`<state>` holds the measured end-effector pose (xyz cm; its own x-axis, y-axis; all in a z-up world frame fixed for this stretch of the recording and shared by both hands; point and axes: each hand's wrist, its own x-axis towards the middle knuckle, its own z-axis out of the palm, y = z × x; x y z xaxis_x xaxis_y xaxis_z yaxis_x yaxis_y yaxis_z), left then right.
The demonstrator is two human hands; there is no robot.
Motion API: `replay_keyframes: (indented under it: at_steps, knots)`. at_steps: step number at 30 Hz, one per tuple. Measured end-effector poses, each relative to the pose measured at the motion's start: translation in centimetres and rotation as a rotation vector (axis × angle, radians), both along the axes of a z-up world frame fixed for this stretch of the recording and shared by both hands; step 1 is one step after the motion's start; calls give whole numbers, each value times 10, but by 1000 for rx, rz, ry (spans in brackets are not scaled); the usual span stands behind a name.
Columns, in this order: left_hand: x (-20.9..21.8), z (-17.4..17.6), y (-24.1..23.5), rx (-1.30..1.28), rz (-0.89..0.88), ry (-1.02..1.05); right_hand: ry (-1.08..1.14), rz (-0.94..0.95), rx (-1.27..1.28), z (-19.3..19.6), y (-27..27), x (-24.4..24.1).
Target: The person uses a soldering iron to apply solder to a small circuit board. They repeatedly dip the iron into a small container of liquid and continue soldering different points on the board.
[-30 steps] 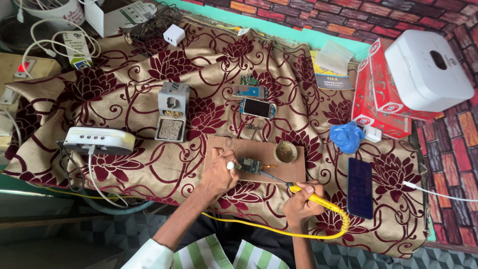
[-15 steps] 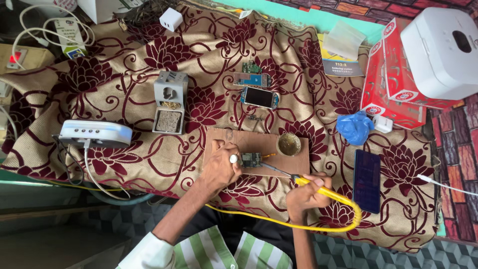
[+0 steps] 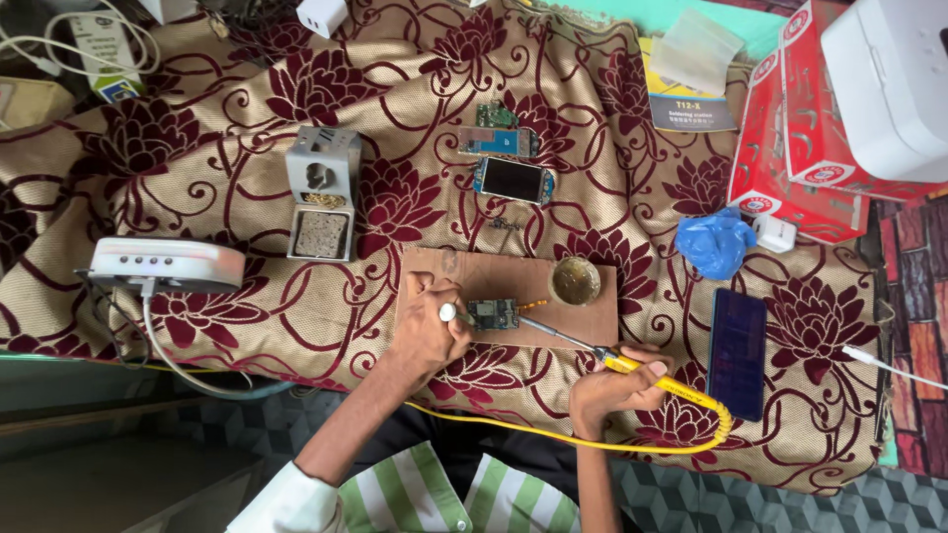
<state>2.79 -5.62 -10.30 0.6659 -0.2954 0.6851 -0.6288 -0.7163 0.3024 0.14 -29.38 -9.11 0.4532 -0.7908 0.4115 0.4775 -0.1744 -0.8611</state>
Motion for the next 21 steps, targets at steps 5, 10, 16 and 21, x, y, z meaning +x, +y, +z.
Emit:
replay_keyframes:
  at_steps: [5,10,16,21]
  knots:
    - [1,2,2,-45,-19,-66,46,-32,-53,-1,0,-2]
    - [2,-5,-1,-101,-10,-92,24,-14,-156,-2,3,-3]
    - [3,-12,-2,-83,18,-39,18,0,-155,-6,0,-4]
    - [1,-13,-1,-34,32,-83,60,-4,-113,-5,-1,-5]
